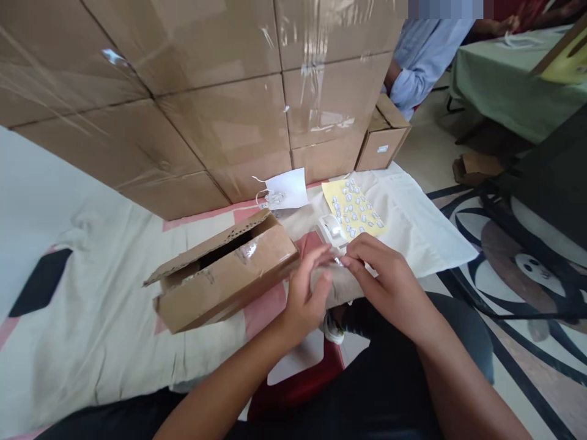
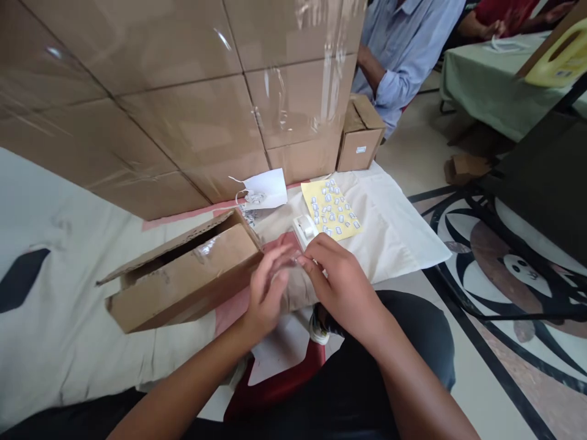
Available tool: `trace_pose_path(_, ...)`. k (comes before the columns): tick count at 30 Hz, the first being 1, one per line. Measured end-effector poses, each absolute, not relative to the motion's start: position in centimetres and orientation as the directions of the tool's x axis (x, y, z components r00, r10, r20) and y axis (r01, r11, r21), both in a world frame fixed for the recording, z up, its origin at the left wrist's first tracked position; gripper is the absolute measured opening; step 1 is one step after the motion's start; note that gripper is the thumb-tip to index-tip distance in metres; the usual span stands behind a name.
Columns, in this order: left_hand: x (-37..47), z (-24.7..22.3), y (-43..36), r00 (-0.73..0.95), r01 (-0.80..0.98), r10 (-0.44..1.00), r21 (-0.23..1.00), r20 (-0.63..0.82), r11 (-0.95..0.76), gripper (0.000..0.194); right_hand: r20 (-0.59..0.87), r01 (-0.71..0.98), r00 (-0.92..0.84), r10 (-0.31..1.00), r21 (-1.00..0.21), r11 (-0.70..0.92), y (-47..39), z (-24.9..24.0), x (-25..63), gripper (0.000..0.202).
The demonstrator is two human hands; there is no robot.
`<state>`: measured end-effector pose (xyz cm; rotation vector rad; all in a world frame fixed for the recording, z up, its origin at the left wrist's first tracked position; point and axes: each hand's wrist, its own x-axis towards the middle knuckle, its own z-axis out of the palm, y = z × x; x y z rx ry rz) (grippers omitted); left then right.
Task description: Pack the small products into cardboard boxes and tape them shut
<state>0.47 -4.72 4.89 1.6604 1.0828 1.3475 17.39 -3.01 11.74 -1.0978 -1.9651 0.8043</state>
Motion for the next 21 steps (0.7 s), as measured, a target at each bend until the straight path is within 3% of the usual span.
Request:
trace_pose_path(3, -2.5, 7.0, -8.2, 0.135, 0.158, 0.911, 0.899, 0.389, -0.408, 0.046, 0.312, 0.381, -0.506, 0.804, -0.755, 0.533, -4.5, 12.9, 16.0, 0.021)
trace_pose_path(6, -5.5, 8.4, -10.8, 0.135, 0.277, 0.892, 0.848, 0.432, -0.452, 0.05, 0.298, 0.375, -0.637, 0.711, -0.686, 0.623, -6.0, 13.8, 14.4, 0.023)
trace_pose_path(9, -7.7, 8.7, -12.6, 0.136, 0.427, 0.883, 0.777, 0.45, -0.462, 0.029, 0.304, 0.359, -0.719, 0.625, -0.607, 0.709, -7.1, 13.9, 12.4, 0.023)
trace_pose_path(12, -9.1, 8.4, -13.9, 0.135, 0.47, 0.867, 0.739, 0.48, -0.483, 0.005, 0.302, 0.328, -0.779, 0.549, -0.551, 0.767, -7.3, 13.2, 10.4, 0.025)
trace_pose_path(15, -10.2, 7.6, -14.6, 0.1, 0.517, 0.83, 0.684, 0.548, -0.514, 0.011, 0.282, 0.328, -0.797, 0.534, -0.54, 0.775, -7.0, 12.3, 8.8, 0.026)
trace_pose_path(18, -11.3, 6.8, -14.8, 0.096, 0.628, 0.758, 0.552, 0.645, -0.549, 0.017, 0.259, 0.369, -0.769, 0.584, -0.565, 0.738, -7.1, 11.6, 7.6, 0.024)
trace_pose_path(21, -12.4, 6.8, -15.0, 0.131, 0.676, 0.665, 0.424, 0.736, -0.603, 0.019, 0.336, 0.415, -0.718, 0.61, -0.497, 0.762, -8.2, 11.8, 6.6, 0.021)
